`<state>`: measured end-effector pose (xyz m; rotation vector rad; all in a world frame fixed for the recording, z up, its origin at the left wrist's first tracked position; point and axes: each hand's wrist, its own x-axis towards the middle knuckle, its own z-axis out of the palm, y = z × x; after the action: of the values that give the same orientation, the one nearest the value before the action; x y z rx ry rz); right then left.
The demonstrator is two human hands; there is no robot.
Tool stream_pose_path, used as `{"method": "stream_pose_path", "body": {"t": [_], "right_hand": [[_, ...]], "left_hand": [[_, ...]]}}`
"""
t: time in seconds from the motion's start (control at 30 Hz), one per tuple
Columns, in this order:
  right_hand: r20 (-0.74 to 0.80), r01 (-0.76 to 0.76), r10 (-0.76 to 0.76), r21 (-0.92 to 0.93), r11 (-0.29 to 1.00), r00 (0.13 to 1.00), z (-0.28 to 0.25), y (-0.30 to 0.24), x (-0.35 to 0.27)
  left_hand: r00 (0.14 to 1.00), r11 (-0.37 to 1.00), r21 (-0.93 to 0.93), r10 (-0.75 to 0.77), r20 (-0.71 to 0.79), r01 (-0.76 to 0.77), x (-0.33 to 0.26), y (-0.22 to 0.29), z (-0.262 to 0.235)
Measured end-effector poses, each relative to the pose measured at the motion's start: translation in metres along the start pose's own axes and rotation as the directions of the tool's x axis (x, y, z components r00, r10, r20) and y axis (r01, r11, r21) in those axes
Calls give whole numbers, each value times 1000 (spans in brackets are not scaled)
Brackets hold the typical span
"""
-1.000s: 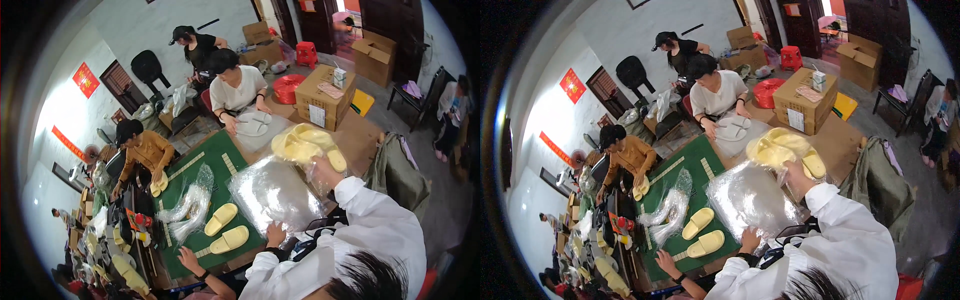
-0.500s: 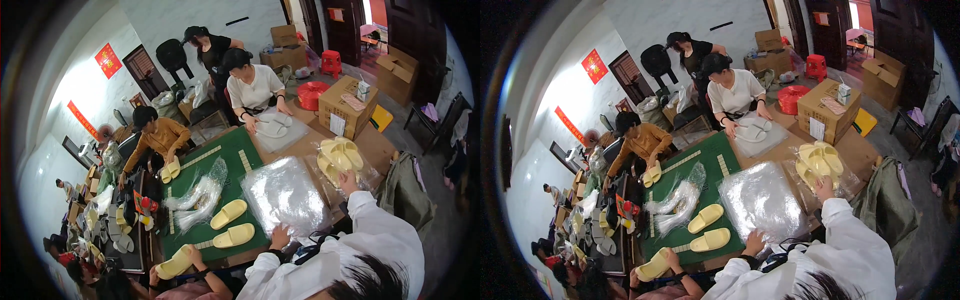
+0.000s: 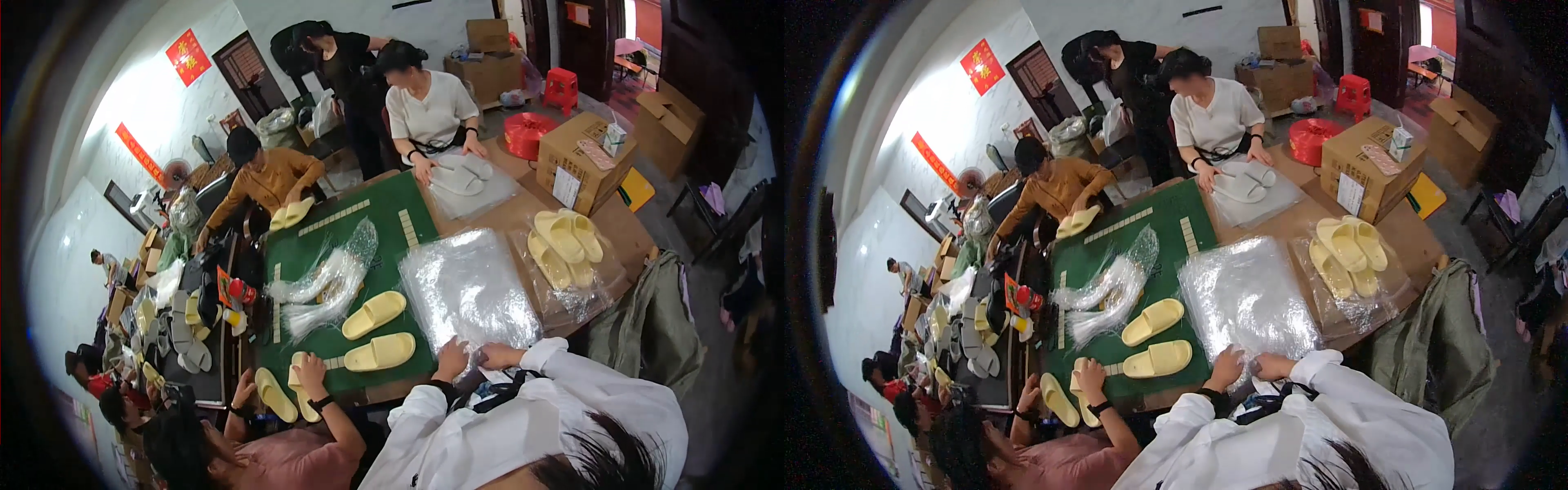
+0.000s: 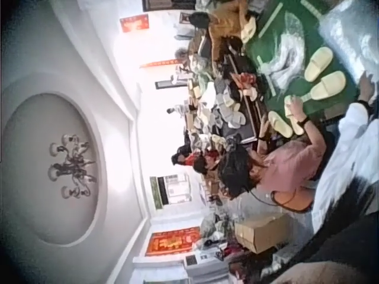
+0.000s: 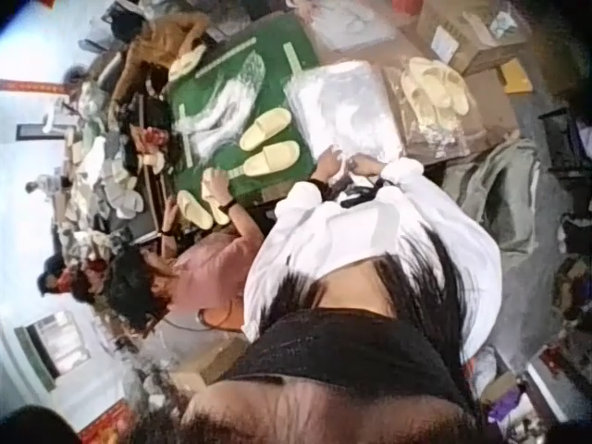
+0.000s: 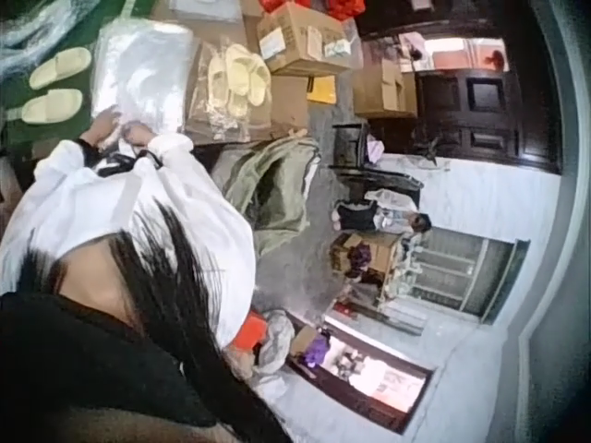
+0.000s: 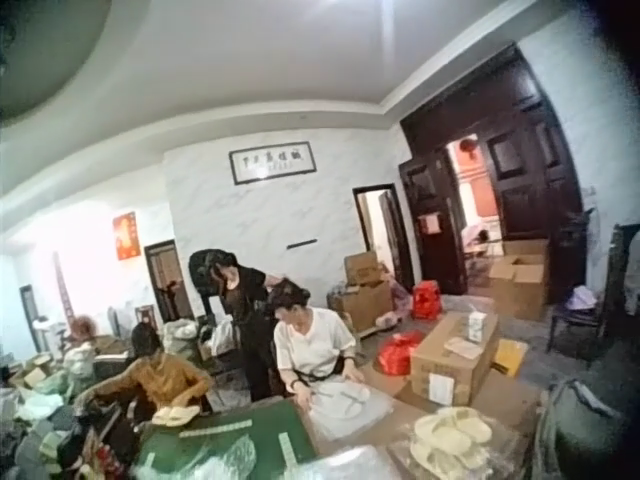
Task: Placing pairs of slippers into plastic bags and then into a larger storage bag.
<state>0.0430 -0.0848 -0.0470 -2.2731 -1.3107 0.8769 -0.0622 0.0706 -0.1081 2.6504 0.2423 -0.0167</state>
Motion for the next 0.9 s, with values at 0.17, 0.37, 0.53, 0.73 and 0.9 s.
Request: {"method": "stream_pose_path", "body": {"t": [0.17, 0.37, 0.53, 0.73, 0.9], "right_hand": [[165, -114, 85, 170, 979, 983, 1, 2, 1], [19, -175, 175, 17, 984, 984, 21, 11, 3], [-120, -202, 199, -17, 979, 973, 24, -5, -10], [-509, -199, 216, 89, 976, 833, 21, 4, -33], [-439, -279, 351, 221, 934, 827, 7, -21, -51]], "left_hand": [[968, 980, -48, -198, -155, 193, -9, -4, -30], [700, 849, -75, -478, -531, 523, -12, -38, -74], [618, 722, -200, -678, -399, 662, -23, -69, -103], [464, 556, -231, -813, -351, 799, -7, -72, -114], [637, 465, -790, -760, -125, 399, -6, -151, -105]]}}
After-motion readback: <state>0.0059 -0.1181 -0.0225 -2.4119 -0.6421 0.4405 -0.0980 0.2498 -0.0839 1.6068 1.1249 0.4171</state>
